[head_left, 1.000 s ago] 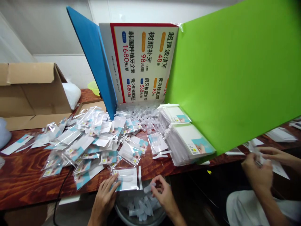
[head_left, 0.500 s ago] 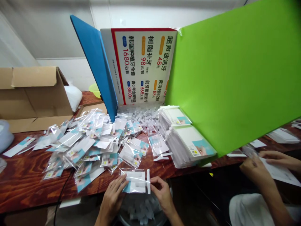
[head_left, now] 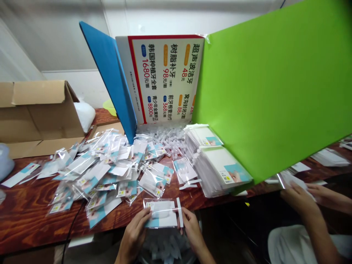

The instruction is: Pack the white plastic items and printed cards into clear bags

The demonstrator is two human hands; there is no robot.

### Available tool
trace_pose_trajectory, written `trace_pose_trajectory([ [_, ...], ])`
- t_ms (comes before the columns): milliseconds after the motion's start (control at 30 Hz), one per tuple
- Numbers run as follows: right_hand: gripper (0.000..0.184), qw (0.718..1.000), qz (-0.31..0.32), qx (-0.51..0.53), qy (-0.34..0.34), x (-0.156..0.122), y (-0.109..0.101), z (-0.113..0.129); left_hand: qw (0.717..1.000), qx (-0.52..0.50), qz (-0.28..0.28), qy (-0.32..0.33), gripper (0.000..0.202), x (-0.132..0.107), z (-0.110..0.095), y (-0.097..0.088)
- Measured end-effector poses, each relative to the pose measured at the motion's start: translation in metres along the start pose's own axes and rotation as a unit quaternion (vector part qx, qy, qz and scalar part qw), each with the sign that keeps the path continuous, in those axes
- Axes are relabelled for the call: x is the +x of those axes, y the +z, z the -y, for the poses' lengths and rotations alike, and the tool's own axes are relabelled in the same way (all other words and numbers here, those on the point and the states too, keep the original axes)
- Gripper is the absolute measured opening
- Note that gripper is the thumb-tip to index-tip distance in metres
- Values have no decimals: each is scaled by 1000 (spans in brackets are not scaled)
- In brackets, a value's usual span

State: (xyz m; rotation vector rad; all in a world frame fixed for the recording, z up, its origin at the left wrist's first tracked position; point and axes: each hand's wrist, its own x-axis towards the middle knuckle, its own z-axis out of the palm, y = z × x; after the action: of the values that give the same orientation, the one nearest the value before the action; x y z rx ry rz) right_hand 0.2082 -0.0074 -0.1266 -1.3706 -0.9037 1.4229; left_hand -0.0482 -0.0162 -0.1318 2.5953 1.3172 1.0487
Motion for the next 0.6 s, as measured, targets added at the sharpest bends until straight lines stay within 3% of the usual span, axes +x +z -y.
trace_pose_trajectory([
  [167,60,982,16,169,80,-15,-12,15,996,29,19,87,40,13,-21,-26],
  [300,37,980,28,188,60,-22,-16,33,987,61,15,149,43,28,-36,-36],
  [433,35,982,5,188,27,-22,-18,47,994,51,-67,73,42,36,-40,-19],
  [600,39,989,-30,140,-44,-8,-19,62,994,67,-89,-20,60,31,-36,8],
])
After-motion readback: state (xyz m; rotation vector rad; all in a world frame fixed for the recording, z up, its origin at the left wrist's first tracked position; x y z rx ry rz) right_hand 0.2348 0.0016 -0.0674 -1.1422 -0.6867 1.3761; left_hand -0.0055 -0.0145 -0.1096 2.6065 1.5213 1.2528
